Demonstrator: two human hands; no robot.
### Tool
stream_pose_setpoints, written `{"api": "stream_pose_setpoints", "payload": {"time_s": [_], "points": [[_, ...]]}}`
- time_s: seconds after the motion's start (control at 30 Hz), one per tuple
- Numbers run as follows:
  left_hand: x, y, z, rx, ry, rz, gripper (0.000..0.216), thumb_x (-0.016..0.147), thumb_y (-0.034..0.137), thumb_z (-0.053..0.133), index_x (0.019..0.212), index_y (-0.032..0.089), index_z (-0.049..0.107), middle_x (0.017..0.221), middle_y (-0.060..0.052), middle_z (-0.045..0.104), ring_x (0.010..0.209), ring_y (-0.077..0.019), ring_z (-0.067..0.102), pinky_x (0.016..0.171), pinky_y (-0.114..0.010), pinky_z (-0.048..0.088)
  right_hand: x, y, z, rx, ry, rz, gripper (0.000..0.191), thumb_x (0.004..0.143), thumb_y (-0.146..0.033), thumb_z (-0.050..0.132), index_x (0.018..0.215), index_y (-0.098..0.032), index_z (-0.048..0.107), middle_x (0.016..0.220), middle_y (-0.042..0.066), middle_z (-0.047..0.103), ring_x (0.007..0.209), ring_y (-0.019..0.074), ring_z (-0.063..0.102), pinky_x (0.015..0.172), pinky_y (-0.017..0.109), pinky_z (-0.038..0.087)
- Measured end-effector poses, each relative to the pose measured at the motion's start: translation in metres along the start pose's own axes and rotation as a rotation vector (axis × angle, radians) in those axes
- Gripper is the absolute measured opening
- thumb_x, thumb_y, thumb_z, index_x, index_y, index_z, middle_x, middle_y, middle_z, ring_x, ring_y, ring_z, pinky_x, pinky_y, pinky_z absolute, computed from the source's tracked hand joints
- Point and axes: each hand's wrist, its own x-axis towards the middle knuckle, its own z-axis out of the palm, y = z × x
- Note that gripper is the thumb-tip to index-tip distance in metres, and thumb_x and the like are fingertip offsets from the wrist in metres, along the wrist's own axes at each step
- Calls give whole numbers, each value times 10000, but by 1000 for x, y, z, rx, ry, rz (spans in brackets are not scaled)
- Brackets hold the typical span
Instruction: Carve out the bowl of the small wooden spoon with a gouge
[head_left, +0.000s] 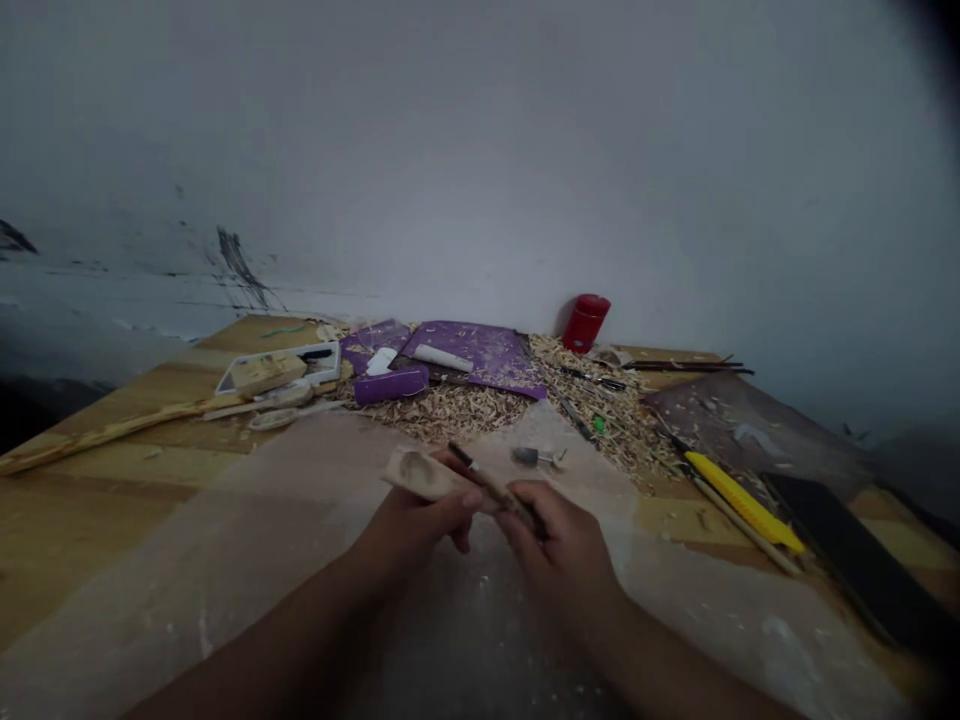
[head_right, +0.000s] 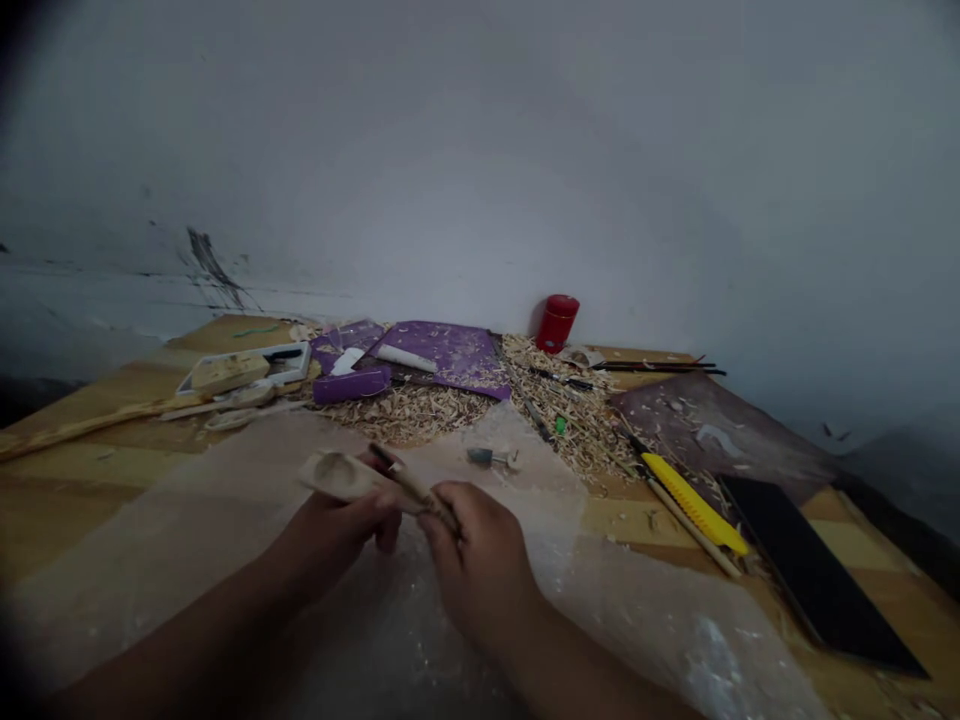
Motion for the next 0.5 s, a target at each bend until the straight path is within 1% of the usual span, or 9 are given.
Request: {"api": "stream_pose_setpoints", "payload": {"time_s": [0.03, 0.1, 0.17, 0.2, 0.23, 0.3, 0.4, 0.5], "points": [[-1, -1, 1, 44, 20, -11, 230, 656, 314, 644, 770, 152, 527, 472, 46, 488, 419, -82, 442, 424, -200, 350, -1, -2, 0, -31, -27, -64, 90, 803, -241, 487, 817, -203, 568, 685, -3, 591, 629, 136, 550, 564, 230, 422], [-2, -1, 0, 96, 52, -37, 181, 655, 287, 630, 728, 156, 528, 439, 58, 464, 384, -75, 408, 393, -193, 320, -1, -3, -4, -95, -32, -184, 134, 823, -227, 470, 894, -201, 580, 831, 38, 619, 779, 163, 569, 680, 269, 444], [-3, 1, -2, 152, 84, -57, 139, 635, 249, 629, 695, 159, 540, 422, 68, 438, 370, -65, 377, 376, -183, 295, 1, -2, -14, -147, 0, -254, 220, 842, -228, 453, 1031, -194, 559, 964, 74, 609, 904, 184, 552, 764, 306, 438], [-3, 2, -3, 186, 98, -71, 119, 626, 230, 628, 671, 159, 544, 422, 69, 431, 376, -63, 373, 378, -180, 290, 2, -1, -19, -165, -6, -272, 266, 849, -229, 445, 1097, -198, 535, 972, 75, 609, 907, 182, 553, 764, 306, 441], [-3, 2, -4, 217, 108, -85, 105, 617, 214, 626, 647, 157, 544, 429, 66, 433, 391, -64, 379, 390, -180, 294, 2, -2, -24, -179, -39, -289, 304, 857, -227, 432, 1151, -208, 506, 945, 66, 617, 878, 173, 564, 745, 297, 446], [-3, 2, -5, 247, 115, -101, 106, 599, 198, 627, 613, 154, 532, 446, 64, 433, 417, -63, 382, 420, -184, 297, 1, -6, -33, -209, -125, -328, 353, 871, -212, 395, 1219, -229, 453, 816, 34, 624, 741, 151, 581, 651, 268, 453], [-2, -1, -6, 251, 102, -82, 148, 585, 192, 617, 549, 152, 479, 464, 63, 409, 442, -57, 344, 437, -187, 272, -4, -17, -39, -359, -231, -401, 382, 868, -188, 359, 1236, -248, 444, 637, 0, 567, 535, 137, 529, 492, 248, 398], [-1, -3, -6, 271, 65, -33, 181, 585, 162, 587, 505, 154, 425, 471, 59, 384, 472, -62, 340, 453, -193, 272, -10, -23, -38, -518, -263, -420, 420, 844, -176, 363, 1249, -259, 436, 593, -8, 542, 476, 137, 504, 444, 245, 354]]}}
